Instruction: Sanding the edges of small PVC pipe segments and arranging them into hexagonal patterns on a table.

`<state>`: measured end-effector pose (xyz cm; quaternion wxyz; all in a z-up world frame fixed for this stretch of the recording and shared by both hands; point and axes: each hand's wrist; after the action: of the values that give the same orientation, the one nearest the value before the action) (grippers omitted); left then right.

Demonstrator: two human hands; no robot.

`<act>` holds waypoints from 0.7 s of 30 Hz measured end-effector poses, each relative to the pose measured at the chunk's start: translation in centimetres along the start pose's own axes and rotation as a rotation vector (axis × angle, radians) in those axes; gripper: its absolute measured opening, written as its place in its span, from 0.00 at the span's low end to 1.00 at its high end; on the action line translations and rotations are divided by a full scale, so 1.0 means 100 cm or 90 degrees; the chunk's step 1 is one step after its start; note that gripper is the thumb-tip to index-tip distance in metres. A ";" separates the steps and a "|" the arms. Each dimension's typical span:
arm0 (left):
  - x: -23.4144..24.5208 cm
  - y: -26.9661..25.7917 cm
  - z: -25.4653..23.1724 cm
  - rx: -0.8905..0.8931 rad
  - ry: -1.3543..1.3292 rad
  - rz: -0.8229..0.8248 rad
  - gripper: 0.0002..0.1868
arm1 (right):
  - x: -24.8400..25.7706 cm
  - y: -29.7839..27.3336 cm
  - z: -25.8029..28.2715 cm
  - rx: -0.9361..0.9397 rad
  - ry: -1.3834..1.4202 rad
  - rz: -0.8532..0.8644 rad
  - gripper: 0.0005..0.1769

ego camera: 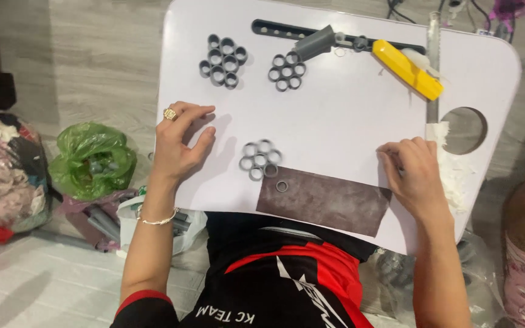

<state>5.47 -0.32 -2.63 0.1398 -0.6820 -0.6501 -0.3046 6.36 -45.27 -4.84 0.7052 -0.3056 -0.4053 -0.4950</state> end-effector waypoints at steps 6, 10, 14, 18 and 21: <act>0.029 -0.016 -0.017 0.076 0.046 -0.009 0.22 | 0.007 -0.003 0.019 -0.027 0.070 -0.013 0.05; 0.056 -0.046 -0.010 0.102 0.075 0.019 0.27 | 0.005 -0.004 0.023 -0.020 0.079 -0.024 0.05; 0.064 -0.075 -0.007 0.209 0.115 0.125 0.41 | 0.003 -0.003 0.023 -0.032 0.067 -0.027 0.04; 0.060 -0.079 -0.011 0.156 0.185 0.163 0.39 | 0.002 -0.003 0.025 -0.029 0.070 -0.044 0.05; 0.055 -0.073 -0.007 0.136 0.192 0.131 0.31 | 0.004 -0.002 0.029 -0.033 0.071 -0.047 0.05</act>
<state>-1.92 4.46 -0.28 0.3370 -0.6729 -0.5773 -0.3168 5.48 -43.11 -3.12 0.6997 -0.2803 -0.3637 -0.5473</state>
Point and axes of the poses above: each hand's wrist, its own y-axis towards the middle knuckle, its own x-axis out of the back of the hand, z = x × y, and after that the axes turned 5 degrees about -x, right-handed
